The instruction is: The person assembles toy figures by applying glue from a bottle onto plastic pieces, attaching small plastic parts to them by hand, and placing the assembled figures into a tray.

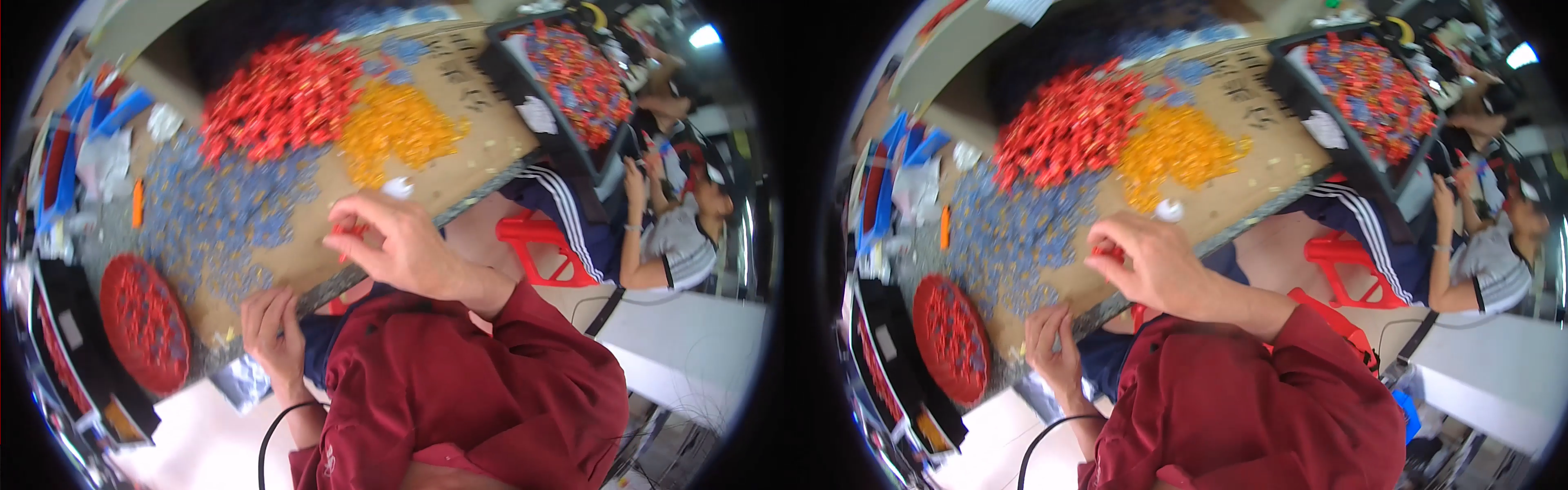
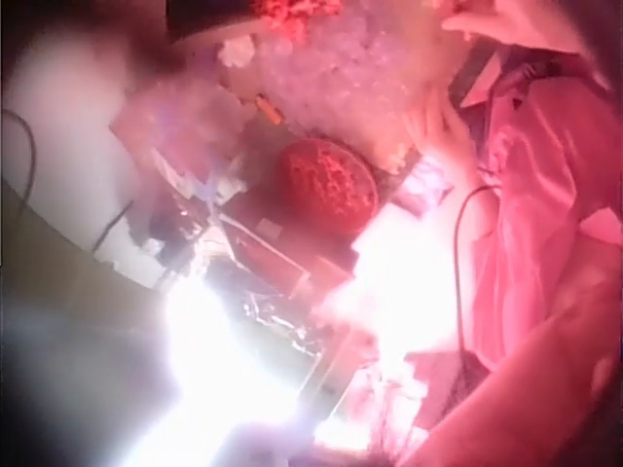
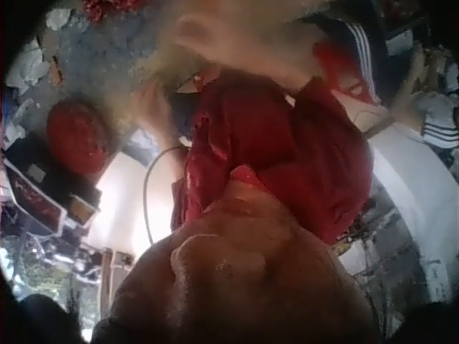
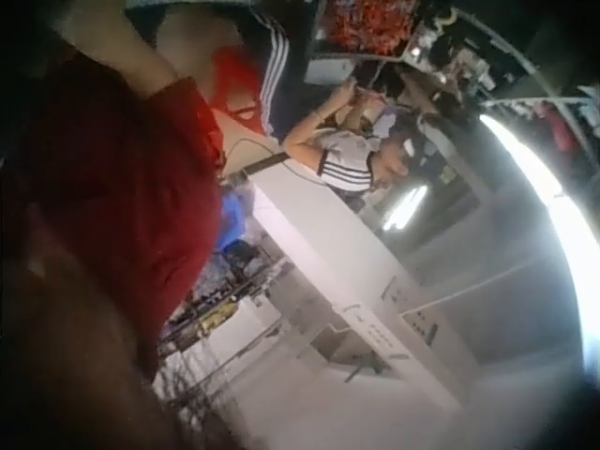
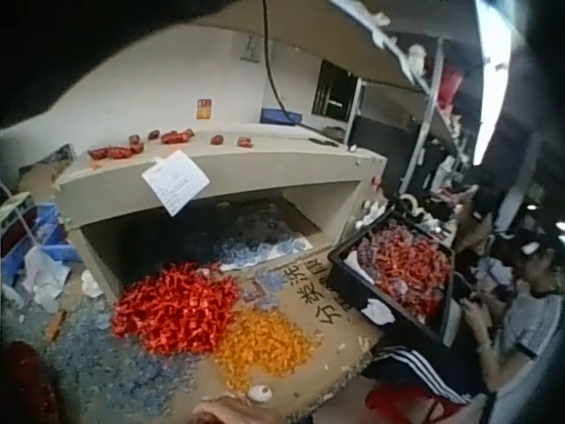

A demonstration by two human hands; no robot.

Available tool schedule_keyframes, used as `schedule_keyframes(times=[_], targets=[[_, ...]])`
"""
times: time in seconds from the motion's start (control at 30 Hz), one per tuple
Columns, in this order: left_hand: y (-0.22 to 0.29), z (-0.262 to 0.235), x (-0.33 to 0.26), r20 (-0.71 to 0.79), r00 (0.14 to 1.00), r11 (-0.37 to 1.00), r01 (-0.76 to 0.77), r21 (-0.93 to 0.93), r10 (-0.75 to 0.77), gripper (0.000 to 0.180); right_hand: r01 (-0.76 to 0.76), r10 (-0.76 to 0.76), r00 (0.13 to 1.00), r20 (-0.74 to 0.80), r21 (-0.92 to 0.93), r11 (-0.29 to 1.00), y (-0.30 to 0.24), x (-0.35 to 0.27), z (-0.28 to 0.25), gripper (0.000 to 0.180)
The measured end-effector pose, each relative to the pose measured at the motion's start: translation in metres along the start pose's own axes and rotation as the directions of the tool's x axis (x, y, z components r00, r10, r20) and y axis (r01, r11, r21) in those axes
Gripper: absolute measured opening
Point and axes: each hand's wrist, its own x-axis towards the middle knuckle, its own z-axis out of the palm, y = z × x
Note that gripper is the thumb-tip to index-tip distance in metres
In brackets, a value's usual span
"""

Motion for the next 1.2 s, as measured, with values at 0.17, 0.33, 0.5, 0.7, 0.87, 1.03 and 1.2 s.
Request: schedule_keyframes(times=[0.17, 0.33, 0.5, 0.7, 0.87, 1.03, 1.2], targets=[[0.004, 0.010, 0.002, 0.036, 0.996, 0.997, -0.076, -0.032, 0.077, 0.012, -0.343, 0.388, 0.921, -0.034, 0.405, 0.848, 0.008, -0.014, -0.057, 0.016], [0.008, 0.021, 0.004, 0.085, 0.992, 0.994, -0.091, -0.055, 0.095, 0.009, -0.303, 0.454, 0.836, -0.309, 0.430, 0.850, 0.049, -0.025, -0.103, 0.017], [0.010, 0.026, 0.006, 0.118, 0.987, 0.993, -0.107, -0.043, 0.111, 0.008, -0.316, 0.457, 0.809, -0.370, 0.381, 0.869, 0.063, -0.034, -0.140, 0.016], [0.014, 0.033, 0.012, 0.146, 0.978, 0.988, -0.136, -0.071, 0.145, 0.008, -0.282, 0.494, 0.767, -0.409, 0.478, 0.832, 0.065, -0.041, -0.175, 0.014], [0.033, 0.036, 0.022, 0.163, 0.980, 0.990, -0.102, -0.101, 0.118, 0.008, -0.274, 0.525, 0.731, -0.435, 0.518, 0.810, 0.076, -0.050, -0.198, 0.014], [0.035, 0.038, 0.023, 0.189, 0.974, 0.986, -0.101, -0.132, 0.125, 0.009, -0.261, 0.531, 0.696, -0.483, 0.518, 0.814, 0.081, -0.062, -0.215, 0.015], [0.015, 0.049, 0.015, 0.189, 0.972, 0.983, -0.108, -0.149, 0.136, 0.009, -0.302, 0.562, 0.698, -0.443, 0.529, 0.793, 0.084, -0.069, -0.222, 0.015]])
